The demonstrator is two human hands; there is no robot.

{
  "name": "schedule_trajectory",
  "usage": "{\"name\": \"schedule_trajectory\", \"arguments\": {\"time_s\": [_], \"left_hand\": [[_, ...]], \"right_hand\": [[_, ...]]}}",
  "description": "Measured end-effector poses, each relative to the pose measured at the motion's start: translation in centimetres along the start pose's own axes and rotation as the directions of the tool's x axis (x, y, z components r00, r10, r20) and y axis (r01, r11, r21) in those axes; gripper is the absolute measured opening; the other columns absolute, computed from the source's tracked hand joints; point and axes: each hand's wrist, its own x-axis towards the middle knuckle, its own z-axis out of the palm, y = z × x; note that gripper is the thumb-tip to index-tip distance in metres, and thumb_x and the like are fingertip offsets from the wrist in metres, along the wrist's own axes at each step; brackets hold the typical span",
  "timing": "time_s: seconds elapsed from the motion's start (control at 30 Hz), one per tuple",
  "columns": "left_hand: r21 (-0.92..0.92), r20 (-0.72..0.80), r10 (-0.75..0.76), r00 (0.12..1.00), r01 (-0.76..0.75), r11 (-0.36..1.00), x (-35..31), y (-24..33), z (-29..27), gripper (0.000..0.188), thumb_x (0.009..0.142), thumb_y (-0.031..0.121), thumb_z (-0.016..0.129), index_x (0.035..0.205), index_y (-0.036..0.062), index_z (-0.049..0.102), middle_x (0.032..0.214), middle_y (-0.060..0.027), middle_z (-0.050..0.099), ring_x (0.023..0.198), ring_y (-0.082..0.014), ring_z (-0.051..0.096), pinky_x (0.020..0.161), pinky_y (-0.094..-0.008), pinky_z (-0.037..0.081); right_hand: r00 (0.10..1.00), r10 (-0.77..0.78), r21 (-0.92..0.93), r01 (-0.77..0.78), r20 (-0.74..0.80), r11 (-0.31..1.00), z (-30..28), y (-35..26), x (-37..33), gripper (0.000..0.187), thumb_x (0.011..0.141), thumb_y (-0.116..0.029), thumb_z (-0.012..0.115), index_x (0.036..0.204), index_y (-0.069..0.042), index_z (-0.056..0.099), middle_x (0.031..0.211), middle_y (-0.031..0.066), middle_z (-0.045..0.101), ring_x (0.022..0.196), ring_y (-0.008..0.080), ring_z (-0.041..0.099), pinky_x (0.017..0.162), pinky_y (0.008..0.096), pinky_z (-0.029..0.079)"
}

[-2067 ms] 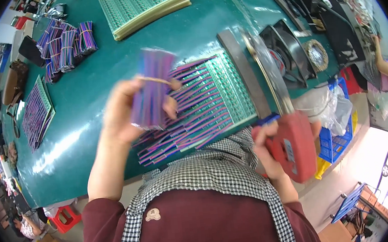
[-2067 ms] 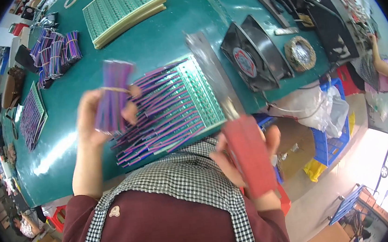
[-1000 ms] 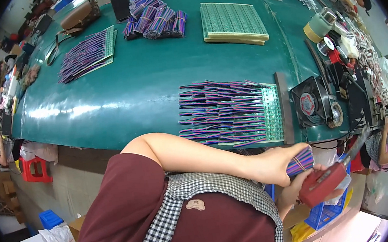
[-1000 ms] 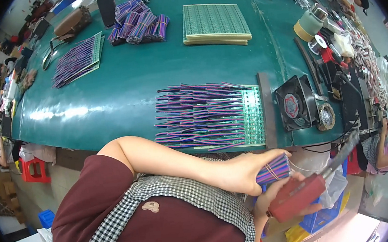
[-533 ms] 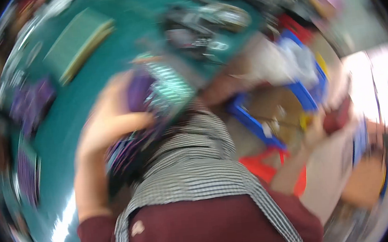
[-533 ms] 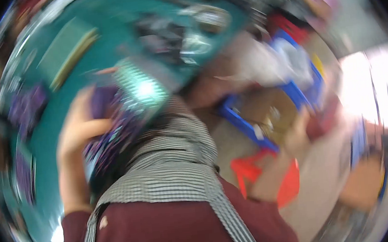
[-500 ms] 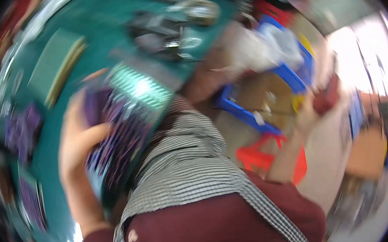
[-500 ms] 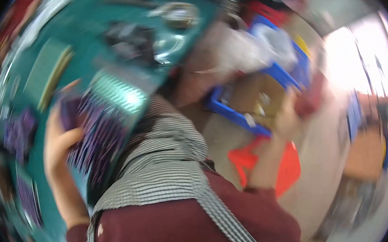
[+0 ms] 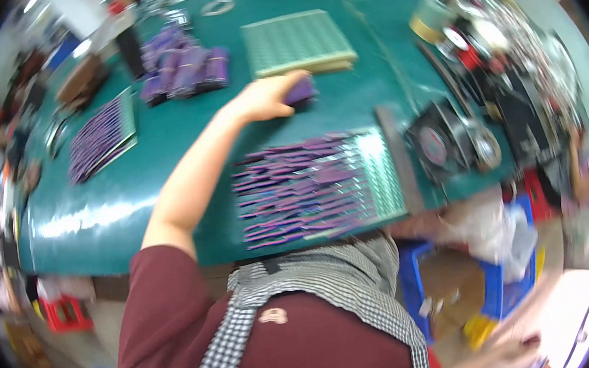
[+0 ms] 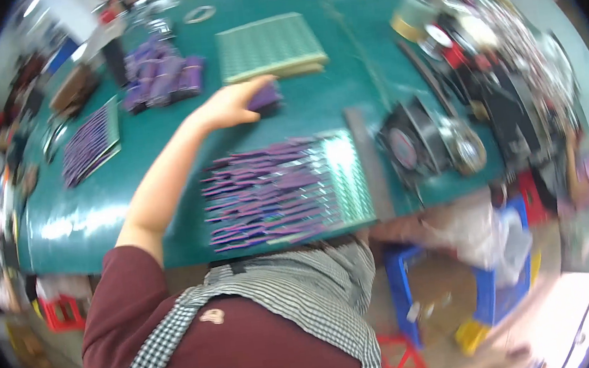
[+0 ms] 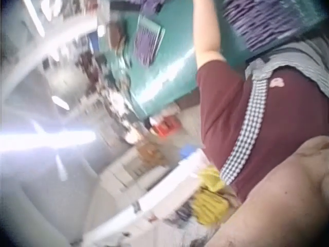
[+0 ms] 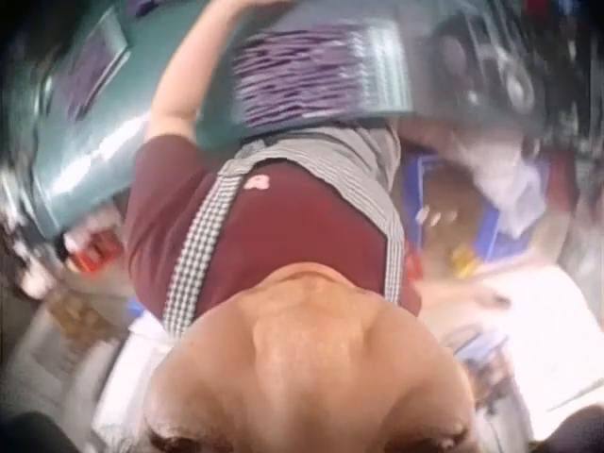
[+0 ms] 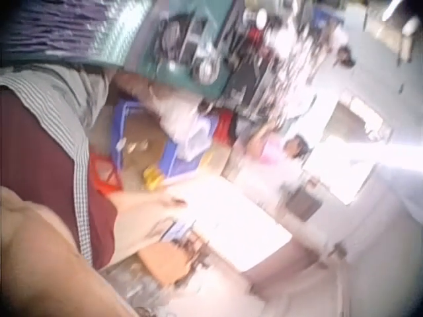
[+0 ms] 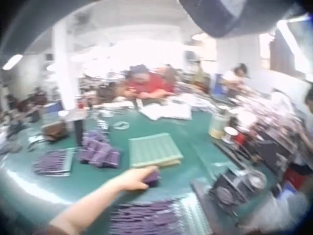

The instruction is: The person applies hot glue to secure wires on an electronic circuit board using a hot glue gun.

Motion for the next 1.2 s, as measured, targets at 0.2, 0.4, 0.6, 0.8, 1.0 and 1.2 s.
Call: {"name": "schedule_trajectory", "arguments": {"time_s": [0.2,0.4,0.6,0.8,1.0,1.2], "left_hand": [[0.332,-0.016,-0.088,0.996,0.089,0.939,-2.0,5.7,-3.0,0.080,0.074,0.031,0.074,0.142,0.0102,0.038,0.113,-0.0206,0.057,0.104,-0.0363,0.058,0.089,-0.0417,0.048],[0.359,-0.466,0.135,0.875,0.047,0.932,-6.0,6.0,-4.0,0.040,0.075,0.035,0.072,0.104,0.0090,0.064,0.092,-0.0122,0.066,0.092,-0.0306,0.063,0.078,-0.0429,0.050],[0.338,-0.874,-0.353,0.333,0.940,0.051,-19.1,-7.3,-9.9,0.067,0.078,0.045,0.069,0.130,0.0087,0.048,0.123,-0.0195,0.055,0.111,-0.0381,0.055,0.094,-0.0497,0.043],[0.222,-0.613,-0.734,0.293,0.955,0.197,-23.0,-10.1,-13.2,0.059,0.084,0.038,0.063,0.136,0.0167,0.044,0.116,-0.0181,0.060,0.106,-0.0382,0.060,0.094,-0.0649,0.037],[0.470,-0.720,-0.578,0.385,0.882,0.002,-23.5,-5.9,-20.3,0.028,0.092,0.013,0.044,0.113,0.0151,0.062,0.105,-0.0160,0.065,0.096,-0.0323,0.066,0.091,-0.0594,0.043],[0.674,-0.701,-0.438,0.563,0.723,-0.150,-27.4,-7.0,-23.8,0.012,0.086,0.008,0.054,0.093,0.0066,0.063,0.091,-0.0122,0.066,0.078,-0.0280,0.070,0.063,-0.0387,0.057]], "right_hand": [[0.962,0.156,-0.004,-0.161,-0.224,0.987,29.3,8.2,-4.0,0.045,0.102,-0.026,0.041,0.130,0.008,0.048,0.126,0.0202,0.055,0.113,0.0262,0.055,0.104,0.0375,0.040],[0.975,0.166,0.077,-0.156,-0.145,0.985,37.7,4.9,-3.2,0.043,0.100,-0.024,0.043,0.127,0.009,0.049,0.124,0.0201,0.056,0.111,0.0261,0.055,0.102,0.0370,0.041],[0.974,0.202,0.141,-0.188,-0.098,0.972,42.5,3.2,-4.4,0.041,0.098,-0.022,0.045,0.125,0.009,0.050,0.122,0.0199,0.057,0.109,0.0260,0.056,0.100,0.0365,0.043],[0.973,0.216,0.160,-0.201,-0.085,0.966,43.7,3.1,-4.8,0.039,0.097,-0.019,0.047,0.123,0.009,0.051,0.120,0.0198,0.058,0.107,0.0259,0.057,0.098,0.0360,0.044],[0.972,0.227,0.158,-0.215,-0.061,0.964,44.2,3.2,-4.5,0.037,0.095,-0.017,0.049,0.121,0.010,0.052,0.118,0.0196,0.058,0.104,0.0258,0.058,0.095,0.0355,0.045],[0.965,0.258,0.170,-0.247,-0.043,0.954,44.8,3.5,-5.9,0.035,0.093,-0.015,0.051,0.118,0.010,0.053,0.116,0.0195,0.059,0.102,0.0257,0.058,0.093,0.0350,0.047]]}}
